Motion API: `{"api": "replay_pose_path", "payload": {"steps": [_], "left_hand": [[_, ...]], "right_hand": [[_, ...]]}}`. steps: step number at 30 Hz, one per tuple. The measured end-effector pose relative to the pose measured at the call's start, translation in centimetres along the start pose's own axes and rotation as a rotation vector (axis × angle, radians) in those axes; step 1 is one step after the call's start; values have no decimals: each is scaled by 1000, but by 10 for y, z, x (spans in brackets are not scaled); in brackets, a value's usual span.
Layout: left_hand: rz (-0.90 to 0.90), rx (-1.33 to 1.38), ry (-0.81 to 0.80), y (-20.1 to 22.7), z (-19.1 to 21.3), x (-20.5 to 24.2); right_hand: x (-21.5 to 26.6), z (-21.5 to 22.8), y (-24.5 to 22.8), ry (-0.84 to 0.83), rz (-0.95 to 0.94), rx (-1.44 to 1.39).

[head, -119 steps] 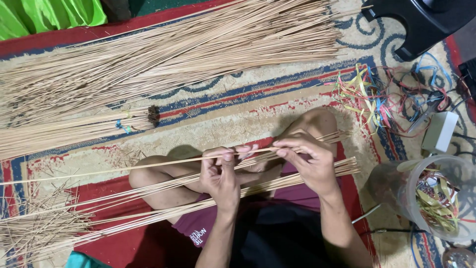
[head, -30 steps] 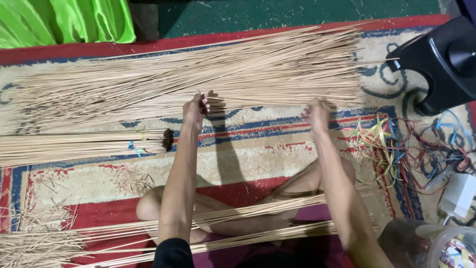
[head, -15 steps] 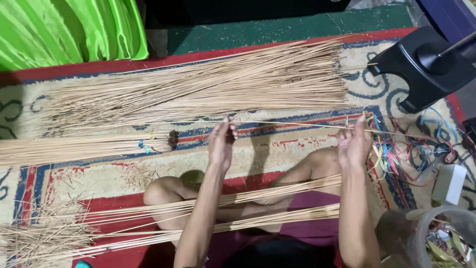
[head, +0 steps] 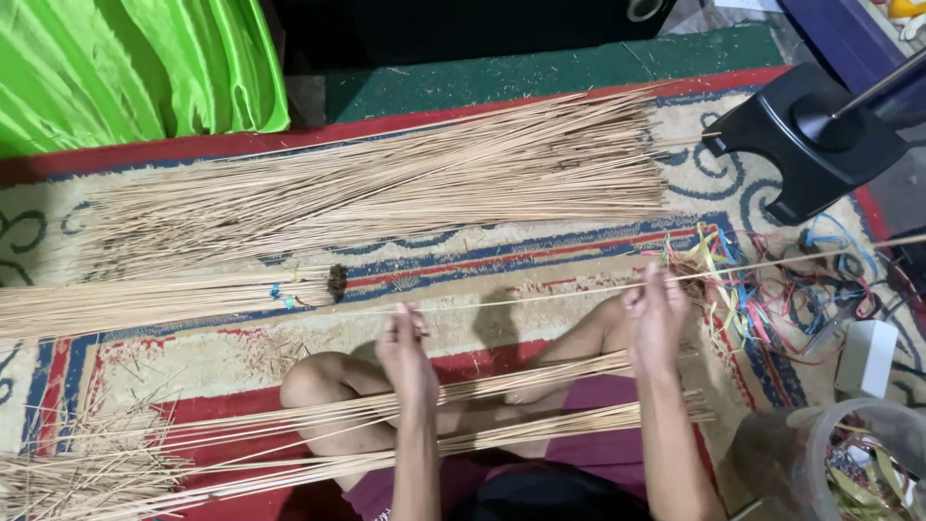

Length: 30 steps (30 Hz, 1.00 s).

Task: The person bundles thin wooden sticks by aligning them with both hands, then peeling them apart by hand.

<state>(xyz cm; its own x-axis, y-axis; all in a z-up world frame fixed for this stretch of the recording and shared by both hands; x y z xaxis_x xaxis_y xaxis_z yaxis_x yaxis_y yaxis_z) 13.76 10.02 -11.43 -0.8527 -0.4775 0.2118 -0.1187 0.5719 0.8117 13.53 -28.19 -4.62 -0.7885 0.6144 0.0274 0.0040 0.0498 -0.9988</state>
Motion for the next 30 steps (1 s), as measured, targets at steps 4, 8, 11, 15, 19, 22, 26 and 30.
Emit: {"api": "replay_pose_path", "payload": {"steps": [4,8,11,15,19,22,26,30], "left_hand": [[65,52,-134,4,-45,34],[-87,2,-25,39,-20,26],[-74,-64,-123,39,-51,50],[-124,-75,-156,43,-57,53],[-91,-168,-248,45,-75,68],[-151,-156,-335,50,-87,79],[-286,-130,-379,77,-93,90],[-398,-122,-480,99,-103,104]], "right_hand": [[38,-51,11,-231,-44,-95],[26,-30,18,-120,-75,-183],[43,-49,37,-190,-100,-173],[47,-49,41,-216,-117,-200],[55,-52,24,-241,-98,-238],[73,-67,15,-375,-37,-250],[87,-75,4,-463,23,-320],[97,-78,-14,-470,39,-369]]}}
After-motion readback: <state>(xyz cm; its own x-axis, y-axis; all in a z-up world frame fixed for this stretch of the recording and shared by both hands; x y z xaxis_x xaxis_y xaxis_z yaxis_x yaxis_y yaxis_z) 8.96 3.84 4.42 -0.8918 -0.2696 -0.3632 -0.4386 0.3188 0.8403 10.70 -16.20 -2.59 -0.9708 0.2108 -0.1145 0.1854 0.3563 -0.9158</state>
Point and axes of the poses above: each hand's wrist, its own x-axis away from the middle knuckle, its own z-axis out of the back of the hand, y = z × x, the point moved 9 cm from there along -x, towards the middle knuckle, and after that the axes turned 9 degrees about x, right-handed, at the moved point
